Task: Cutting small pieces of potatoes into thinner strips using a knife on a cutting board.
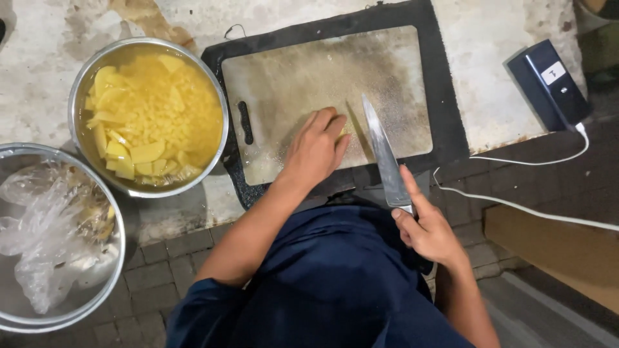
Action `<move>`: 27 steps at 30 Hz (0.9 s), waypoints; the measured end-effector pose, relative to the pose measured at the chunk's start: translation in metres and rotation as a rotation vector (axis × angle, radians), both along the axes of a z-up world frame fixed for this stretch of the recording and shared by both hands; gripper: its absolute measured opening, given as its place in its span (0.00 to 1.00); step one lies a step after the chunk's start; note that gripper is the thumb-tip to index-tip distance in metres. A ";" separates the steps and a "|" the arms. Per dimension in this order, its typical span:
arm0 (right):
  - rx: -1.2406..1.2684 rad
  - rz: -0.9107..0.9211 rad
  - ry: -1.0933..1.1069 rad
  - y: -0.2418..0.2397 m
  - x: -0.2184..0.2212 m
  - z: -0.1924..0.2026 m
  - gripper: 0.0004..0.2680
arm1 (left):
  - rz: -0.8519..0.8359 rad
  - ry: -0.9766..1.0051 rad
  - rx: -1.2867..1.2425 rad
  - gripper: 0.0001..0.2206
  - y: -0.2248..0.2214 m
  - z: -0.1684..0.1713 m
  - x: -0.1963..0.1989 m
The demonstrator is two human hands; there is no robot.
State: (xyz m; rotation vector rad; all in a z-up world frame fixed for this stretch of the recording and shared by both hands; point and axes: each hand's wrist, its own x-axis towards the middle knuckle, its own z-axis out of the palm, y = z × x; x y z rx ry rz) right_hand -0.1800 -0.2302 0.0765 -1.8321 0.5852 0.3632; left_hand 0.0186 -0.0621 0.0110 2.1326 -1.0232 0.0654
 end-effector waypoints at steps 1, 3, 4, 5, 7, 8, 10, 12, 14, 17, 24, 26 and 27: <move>-0.016 0.008 0.015 0.001 0.000 0.001 0.28 | -0.099 -0.020 -0.028 0.13 0.001 -0.007 0.003; -0.079 0.048 0.086 0.002 0.008 0.011 0.28 | -0.211 -0.023 -0.033 0.12 0.007 -0.009 0.011; -0.142 0.087 0.158 0.002 0.011 0.016 0.28 | -0.322 -0.023 -0.039 0.11 0.011 -0.010 0.014; -0.137 0.091 0.159 0.009 0.017 0.030 0.28 | -0.319 -0.021 -0.034 0.11 0.016 -0.005 0.012; -0.351 0.246 0.458 0.021 0.030 0.058 0.28 | -0.250 -0.016 -0.068 0.18 0.023 0.007 0.008; -0.347 0.246 0.458 0.024 0.030 0.061 0.28 | -0.252 -0.016 -0.065 0.18 0.026 0.001 0.004; -0.473 0.368 0.558 0.029 0.032 0.067 0.27 | -0.035 -0.127 -0.097 0.16 0.031 -0.012 0.000; -0.472 0.389 0.569 0.033 0.036 0.068 0.27 | -0.039 -0.139 -0.100 0.14 0.028 -0.018 -0.005; -0.475 0.421 0.578 0.035 0.037 0.068 0.26 | -0.031 -0.151 -0.104 0.12 0.026 -0.023 -0.012; -0.476 0.458 0.536 0.036 0.038 0.062 0.27 | -0.038 -0.138 -0.168 0.06 0.021 -0.024 -0.013; -0.478 0.408 0.437 0.031 0.036 0.056 0.27 | -0.033 -0.164 -0.092 0.05 0.022 -0.013 -0.013; -0.478 0.389 0.427 0.033 0.039 0.060 0.27 | -0.059 -0.182 -0.067 0.05 0.021 -0.005 -0.008; -0.464 0.395 0.433 0.033 0.040 0.062 0.27 | -0.084 -0.157 -0.065 0.04 0.020 -0.002 -0.007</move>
